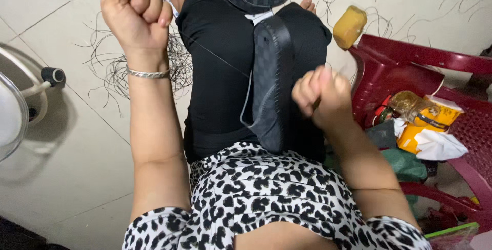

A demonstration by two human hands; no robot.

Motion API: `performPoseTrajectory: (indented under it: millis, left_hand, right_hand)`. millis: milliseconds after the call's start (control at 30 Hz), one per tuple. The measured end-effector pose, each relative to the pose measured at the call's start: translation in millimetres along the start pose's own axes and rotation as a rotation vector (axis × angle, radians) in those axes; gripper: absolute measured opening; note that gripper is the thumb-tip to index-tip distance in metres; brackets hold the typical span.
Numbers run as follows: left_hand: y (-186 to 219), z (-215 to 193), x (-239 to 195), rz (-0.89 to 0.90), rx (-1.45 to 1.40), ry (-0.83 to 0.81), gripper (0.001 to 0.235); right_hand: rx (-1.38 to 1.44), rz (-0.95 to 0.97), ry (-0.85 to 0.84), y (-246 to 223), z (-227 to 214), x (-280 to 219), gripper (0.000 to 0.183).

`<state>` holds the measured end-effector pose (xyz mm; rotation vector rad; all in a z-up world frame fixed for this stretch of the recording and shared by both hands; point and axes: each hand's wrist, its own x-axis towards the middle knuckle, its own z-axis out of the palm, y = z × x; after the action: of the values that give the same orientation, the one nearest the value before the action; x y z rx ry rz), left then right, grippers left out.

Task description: The person is sitting on the floor, sewing a black slip-on shoe that rests on their lap. They use a needle and thread to stitch the sole to the upper part of the shoe, pulling the thread tight with each pass.

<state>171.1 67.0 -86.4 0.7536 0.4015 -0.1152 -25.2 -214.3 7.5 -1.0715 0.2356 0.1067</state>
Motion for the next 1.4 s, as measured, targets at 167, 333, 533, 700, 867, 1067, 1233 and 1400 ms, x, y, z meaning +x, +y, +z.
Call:
performPoseTrajectory:
  millis: [167, 333, 533, 700, 867, 1067, 1233, 1400]
  left_hand:
    - [53, -27, -15, -0.228, 0.693, -0.155, 0.044]
    - [60, -60, -63, 0.319, 1.770, 0.040, 0.036]
    - [-8, 64, -168, 0.240, 1.337, -0.774, 0.048]
    - [-47, 57, -189, 0.334, 1.314, -0.802, 0.056]
    - [-74, 56, -202, 0.658, 1.374, -0.740, 0.045]
    - [-83, 45, -207, 0.681, 1.395, -0.730, 0.044]
    - [-2, 82, -194, 0.760, 1.275, -0.809, 0.026]
    - [124, 132, -268, 0.077, 1.058, -0.269, 0.046]
  right_hand:
    - [-0.698, 0.095, 0.266, -27, -72, 14, 0.032]
    - [-1.284, -0.258, 0.078, -61, -85, -11, 0.039]
    - [-1.568, -0.188, -0.296, -62, -6, -24, 0.030]
    - [-1.685, -0.313, -0.219, -64, 16, -21, 0.014]
    - [-2.299, -0.460, -0.393, -70, 29, -25, 0.011]
    - [-2.091, -0.598, -0.338, -31, 14, -8, 0.010]
    - [-1.602, -0.592, -0.219, -65, 17, -14, 0.018]
    - [0.156, -0.048, 0.386, -170, 43, -138, 0.043]
